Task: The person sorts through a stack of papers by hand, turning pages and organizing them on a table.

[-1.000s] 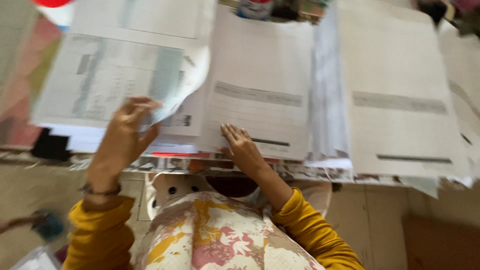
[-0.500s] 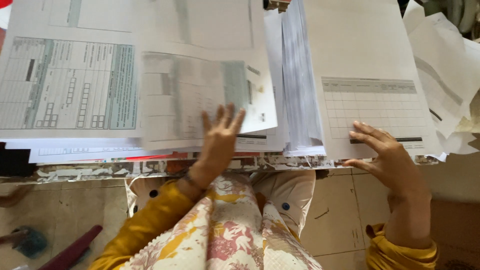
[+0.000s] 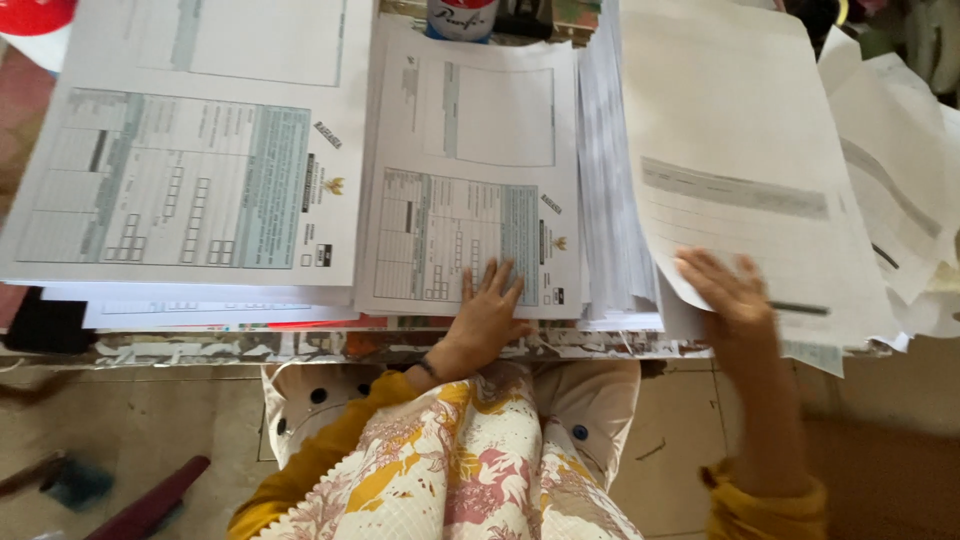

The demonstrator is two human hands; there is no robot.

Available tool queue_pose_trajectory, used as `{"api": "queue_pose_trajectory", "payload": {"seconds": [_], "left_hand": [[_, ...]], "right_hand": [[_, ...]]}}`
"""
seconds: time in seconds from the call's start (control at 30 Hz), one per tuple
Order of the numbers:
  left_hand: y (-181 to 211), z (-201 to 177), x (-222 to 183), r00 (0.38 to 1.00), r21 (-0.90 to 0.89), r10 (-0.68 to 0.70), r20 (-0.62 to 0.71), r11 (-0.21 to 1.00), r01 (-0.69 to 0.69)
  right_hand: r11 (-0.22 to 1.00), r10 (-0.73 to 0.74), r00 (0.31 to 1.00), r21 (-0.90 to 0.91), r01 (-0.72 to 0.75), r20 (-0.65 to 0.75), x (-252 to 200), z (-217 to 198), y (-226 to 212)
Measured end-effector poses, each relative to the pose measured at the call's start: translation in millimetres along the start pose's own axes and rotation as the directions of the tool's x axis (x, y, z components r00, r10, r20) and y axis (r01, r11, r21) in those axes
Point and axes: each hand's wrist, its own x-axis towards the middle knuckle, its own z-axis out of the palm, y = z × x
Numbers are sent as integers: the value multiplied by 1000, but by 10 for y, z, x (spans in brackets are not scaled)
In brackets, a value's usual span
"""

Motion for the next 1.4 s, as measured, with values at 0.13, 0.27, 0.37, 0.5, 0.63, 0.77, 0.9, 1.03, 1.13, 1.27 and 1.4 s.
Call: {"api": "queue_pose_trajectory", "payload": {"seconds": [0.13,0.27,0.37,0.5,0.63,0.77,0.9,1.03,1.13,1.27,1.4], "left_hand": [[-122,-1029,-715,971,-434,-51,-233,899,-57],[-846,-1862,-1354,775,-162,-45,-631,984,-75],[-1296,-2183,-1675,815,55,-61,-577,992,114],[-1462,-2289,-1821,846,-25,-149,-511,987,158],[-1430,-2288,-1873,846,-33,-107,-522,994,105],[-1518,-2112,-1899,851,140,-47,-522,980,140],[-1519,-2050,-1869,878,337,19,-478,927,163],[-1280,-1780,-1426,724,325,123,-679,934,146],[-765,-1384,-916,617,211,216,-757,974,-83],[-98,-809,-365,788,163,112,-605,986,-14],[80,-52,-6,858,149,75,-508,989,2]], "right_hand": [[985,39,997,-171,-26,71,415,799,-235],[988,-12,994,-155,28,106,1039,1565,-953],[979,-54,993,-191,74,105,1174,2371,-1300],[971,-80,982,-208,115,170,1079,3096,-1610],[980,-69,976,-171,106,207,1074,2927,-1714],[991,-30,953,132,-11,301,1092,2215,-1560],[984,-90,996,155,88,3,848,899,-1061],[999,22,999,-40,-24,-49,349,-222,-488],[943,331,915,-109,-313,233,101,-586,-250],[938,346,899,-79,-337,269,-38,-594,-75],[901,412,837,-22,-434,360,-77,-649,47]]}}
